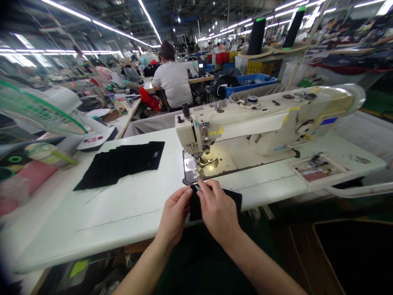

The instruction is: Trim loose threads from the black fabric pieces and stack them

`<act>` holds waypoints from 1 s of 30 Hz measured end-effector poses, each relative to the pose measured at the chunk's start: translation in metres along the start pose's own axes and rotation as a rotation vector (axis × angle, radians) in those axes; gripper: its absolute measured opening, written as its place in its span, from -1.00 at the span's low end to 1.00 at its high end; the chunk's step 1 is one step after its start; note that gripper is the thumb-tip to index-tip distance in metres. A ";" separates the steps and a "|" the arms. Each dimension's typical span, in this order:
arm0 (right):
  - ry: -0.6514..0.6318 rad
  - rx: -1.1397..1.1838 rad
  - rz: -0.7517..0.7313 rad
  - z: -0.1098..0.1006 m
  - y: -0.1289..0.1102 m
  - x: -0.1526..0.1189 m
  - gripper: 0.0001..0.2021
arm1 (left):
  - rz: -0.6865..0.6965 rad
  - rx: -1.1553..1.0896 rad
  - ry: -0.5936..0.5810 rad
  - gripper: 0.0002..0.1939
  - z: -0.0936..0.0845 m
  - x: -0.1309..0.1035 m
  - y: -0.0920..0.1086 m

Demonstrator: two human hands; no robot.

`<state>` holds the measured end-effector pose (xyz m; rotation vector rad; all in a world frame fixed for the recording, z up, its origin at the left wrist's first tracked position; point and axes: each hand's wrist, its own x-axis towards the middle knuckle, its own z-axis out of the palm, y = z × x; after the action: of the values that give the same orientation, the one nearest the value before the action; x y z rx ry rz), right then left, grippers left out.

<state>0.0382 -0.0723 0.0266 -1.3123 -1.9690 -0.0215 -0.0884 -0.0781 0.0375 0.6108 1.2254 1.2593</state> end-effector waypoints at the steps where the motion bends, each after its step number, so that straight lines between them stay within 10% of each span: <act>1: 0.004 -0.001 -0.002 0.000 0.000 0.000 -0.67 | 0.004 0.002 -0.003 -0.67 0.000 0.000 0.000; 30: -0.013 0.036 0.030 -0.003 0.000 -0.001 -0.67 | 0.011 -0.106 -0.016 -0.75 0.001 0.000 0.001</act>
<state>0.0407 -0.0743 0.0282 -1.3217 -1.9513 0.0375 -0.0875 -0.0773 0.0383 0.5502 1.1360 1.3177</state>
